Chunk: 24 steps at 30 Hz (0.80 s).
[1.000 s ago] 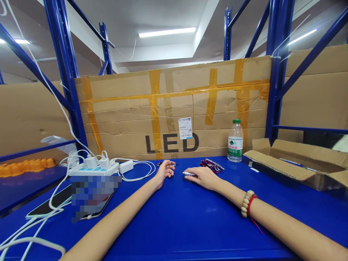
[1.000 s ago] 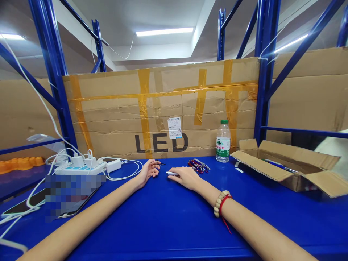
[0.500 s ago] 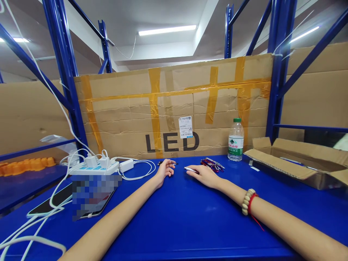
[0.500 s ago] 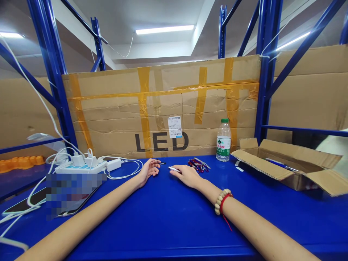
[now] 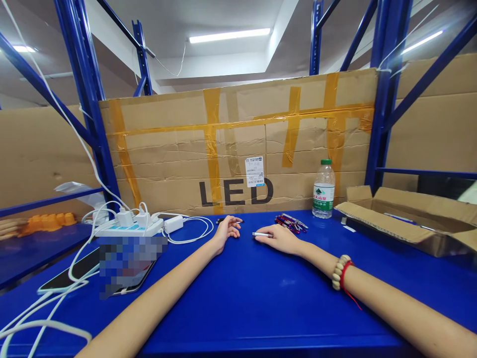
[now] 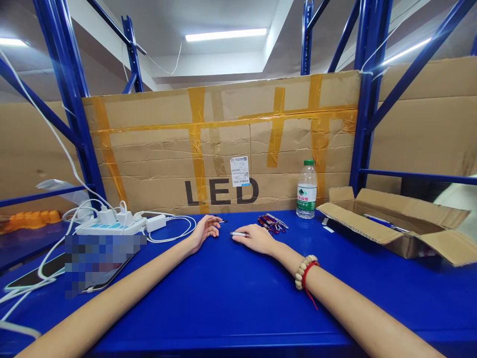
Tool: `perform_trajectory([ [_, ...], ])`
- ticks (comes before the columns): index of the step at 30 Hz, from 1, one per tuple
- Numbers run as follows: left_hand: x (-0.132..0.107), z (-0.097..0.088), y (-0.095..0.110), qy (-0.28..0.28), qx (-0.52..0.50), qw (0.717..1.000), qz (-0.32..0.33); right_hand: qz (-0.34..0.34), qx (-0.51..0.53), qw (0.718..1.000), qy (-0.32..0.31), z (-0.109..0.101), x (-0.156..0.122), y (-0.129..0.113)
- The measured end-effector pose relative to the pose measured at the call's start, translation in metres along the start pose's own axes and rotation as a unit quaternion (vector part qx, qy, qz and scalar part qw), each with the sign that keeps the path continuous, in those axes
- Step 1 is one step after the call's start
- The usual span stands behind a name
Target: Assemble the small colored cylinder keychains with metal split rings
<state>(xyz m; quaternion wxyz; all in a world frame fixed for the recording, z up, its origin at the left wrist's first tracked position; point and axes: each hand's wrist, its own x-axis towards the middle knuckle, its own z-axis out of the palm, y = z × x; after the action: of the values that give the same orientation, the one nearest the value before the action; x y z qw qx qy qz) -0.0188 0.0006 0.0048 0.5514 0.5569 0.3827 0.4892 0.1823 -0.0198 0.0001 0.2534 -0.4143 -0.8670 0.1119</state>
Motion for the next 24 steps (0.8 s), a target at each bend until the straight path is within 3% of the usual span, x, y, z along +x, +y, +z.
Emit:
perform_trajectory([
  [9,-0.0032,0.0023,0.0028,-0.009,0.04,0.999,0.009,-0.032,0.064,0.997,0.001,0.0029,0.0028,0.0054],
  [24,-0.0028,0.0038,0.0028,0.007,0.027,1.0,0.005,-0.017,0.035,0.999,-0.005,0.0022,0.002,0.0046],
])
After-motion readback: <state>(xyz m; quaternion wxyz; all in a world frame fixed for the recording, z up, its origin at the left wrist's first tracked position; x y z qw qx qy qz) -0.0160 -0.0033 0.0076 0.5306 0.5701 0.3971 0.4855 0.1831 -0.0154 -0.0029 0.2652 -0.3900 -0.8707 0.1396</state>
